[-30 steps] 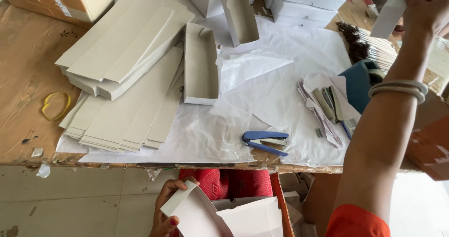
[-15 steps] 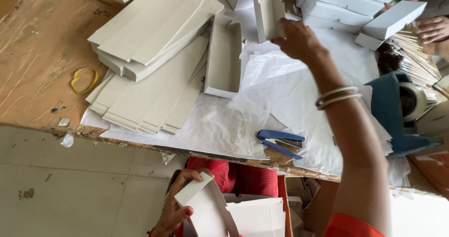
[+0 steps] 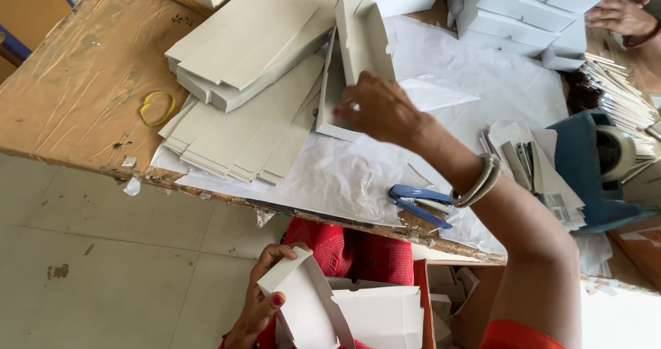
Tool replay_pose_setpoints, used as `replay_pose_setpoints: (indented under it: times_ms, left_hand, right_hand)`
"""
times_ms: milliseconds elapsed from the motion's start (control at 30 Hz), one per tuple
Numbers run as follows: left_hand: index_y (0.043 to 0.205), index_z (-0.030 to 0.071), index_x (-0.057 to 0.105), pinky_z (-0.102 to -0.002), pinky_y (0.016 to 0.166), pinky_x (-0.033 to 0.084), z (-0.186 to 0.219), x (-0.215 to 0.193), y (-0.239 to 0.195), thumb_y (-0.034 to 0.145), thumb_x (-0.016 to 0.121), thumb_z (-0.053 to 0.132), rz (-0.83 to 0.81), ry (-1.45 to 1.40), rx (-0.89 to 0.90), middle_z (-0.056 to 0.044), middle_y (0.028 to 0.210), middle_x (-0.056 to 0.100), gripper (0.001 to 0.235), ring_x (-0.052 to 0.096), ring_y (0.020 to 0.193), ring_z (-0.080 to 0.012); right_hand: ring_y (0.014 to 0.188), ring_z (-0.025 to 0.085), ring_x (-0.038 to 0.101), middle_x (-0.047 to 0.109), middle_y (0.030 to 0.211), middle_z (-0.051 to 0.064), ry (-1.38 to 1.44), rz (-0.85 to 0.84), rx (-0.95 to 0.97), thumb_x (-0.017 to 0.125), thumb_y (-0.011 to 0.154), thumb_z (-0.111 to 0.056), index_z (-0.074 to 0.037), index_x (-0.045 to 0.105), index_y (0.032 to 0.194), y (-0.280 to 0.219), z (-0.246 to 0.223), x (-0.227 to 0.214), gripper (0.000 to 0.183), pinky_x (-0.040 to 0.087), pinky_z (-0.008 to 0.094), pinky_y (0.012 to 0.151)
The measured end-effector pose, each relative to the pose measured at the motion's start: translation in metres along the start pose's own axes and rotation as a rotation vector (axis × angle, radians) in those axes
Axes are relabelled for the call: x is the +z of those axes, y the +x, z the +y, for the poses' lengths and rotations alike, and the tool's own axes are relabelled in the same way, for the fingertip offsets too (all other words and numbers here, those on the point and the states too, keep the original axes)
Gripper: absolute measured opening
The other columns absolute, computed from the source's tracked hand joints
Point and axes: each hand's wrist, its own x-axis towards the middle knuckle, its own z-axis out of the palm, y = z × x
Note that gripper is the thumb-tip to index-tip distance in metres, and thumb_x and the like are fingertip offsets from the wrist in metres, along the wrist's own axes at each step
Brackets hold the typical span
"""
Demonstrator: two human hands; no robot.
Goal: Assembling and stapling cardboard boxes for packaging products.
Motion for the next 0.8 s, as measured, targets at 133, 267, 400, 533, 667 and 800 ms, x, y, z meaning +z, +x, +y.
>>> replay_pose_setpoints:
  times_ms: [133, 267, 400, 533, 667, 800]
  left_hand:
    - [0.127, 0.004, 0.049, -0.04, 0.093, 0.055, 0.008, 0.011, -0.012, 0.079, 0.084, 0.06, -0.036, 0.02, 0.016, -0.022, 0.132, 0.056, 0.082, 0.061, 0.116, -0.0267]
    - [0.128, 0.004, 0.049, -0.042, 0.092, 0.056, 0.011, 0.017, -0.022, 0.077, 0.084, 0.059, 0.028, 0.016, 0.027, -0.024, 0.131, 0.056, 0.083, 0.062, 0.114, -0.0279]
    - [0.128, 0.004, 0.049, -0.041, 0.093, 0.056, 0.015, 0.02, -0.021, 0.078, 0.084, 0.061, 0.062, 0.005, 0.022, -0.023, 0.132, 0.055, 0.084, 0.062, 0.113, -0.0268]
    - [0.127, 0.004, 0.049, -0.04, 0.089, 0.056, 0.007, 0.023, -0.01, 0.077, 0.084, 0.059, 0.03, -0.021, -0.003, -0.023, 0.13, 0.055, 0.083, 0.062, 0.11, -0.027]
    - [0.127, 0.004, 0.049, -0.04, 0.087, 0.056, -0.002, 0.02, 0.0, 0.078, 0.084, 0.059, -0.027, -0.021, -0.028, -0.023, 0.132, 0.054, 0.082, 0.062, 0.11, -0.0265]
    - [0.128, 0.004, 0.048, -0.04, 0.09, 0.056, 0.006, 0.025, 0.005, 0.077, 0.084, 0.058, -0.021, -0.041, -0.047, -0.023, 0.132, 0.052, 0.082, 0.062, 0.111, -0.0269]
  right_hand:
    - [0.094, 0.032, 0.064, 0.065, 0.101, 0.02, 0.012, 0.066, 0.023, 0.079, 0.084, -0.03, -0.007, 0.077, 0.095, -0.012, -0.021, 0.027, 0.026, 0.053, 0.049, 0.08]
    - [0.091, 0.03, 0.065, 0.068, 0.11, 0.016, 0.067, 0.373, 0.024, 0.077, 0.091, -0.015, -0.004, 0.076, 0.103, -0.036, 0.001, 0.027, 0.017, 0.055, 0.044, 0.075]
    - [0.102, 0.025, 0.068, 0.068, 0.112, 0.01, -0.224, 0.819, 0.015, 0.089, 0.094, -0.015, -0.005, 0.076, 0.098, -0.104, 0.038, -0.049, 0.017, 0.058, 0.036, 0.083]
    - [0.083, 0.029, 0.06, 0.068, 0.101, 0.018, -0.305, 0.797, 0.377, 0.087, 0.101, -0.023, 0.004, 0.068, 0.113, -0.144, 0.168, -0.058, 0.035, 0.048, 0.044, 0.074]
    - [0.085, 0.029, 0.06, 0.069, 0.099, 0.014, -0.434, 0.688, 0.588, 0.087, 0.096, -0.018, -0.002, 0.061, 0.128, -0.152, 0.271, -0.029, 0.044, 0.042, 0.047, 0.08]
    - [0.085, 0.037, 0.061, 0.07, 0.105, 0.021, -0.199, 0.619, 0.627, 0.083, 0.098, -0.015, 0.002, 0.058, 0.134, -0.151, 0.215, -0.058, 0.048, 0.046, 0.052, 0.081]
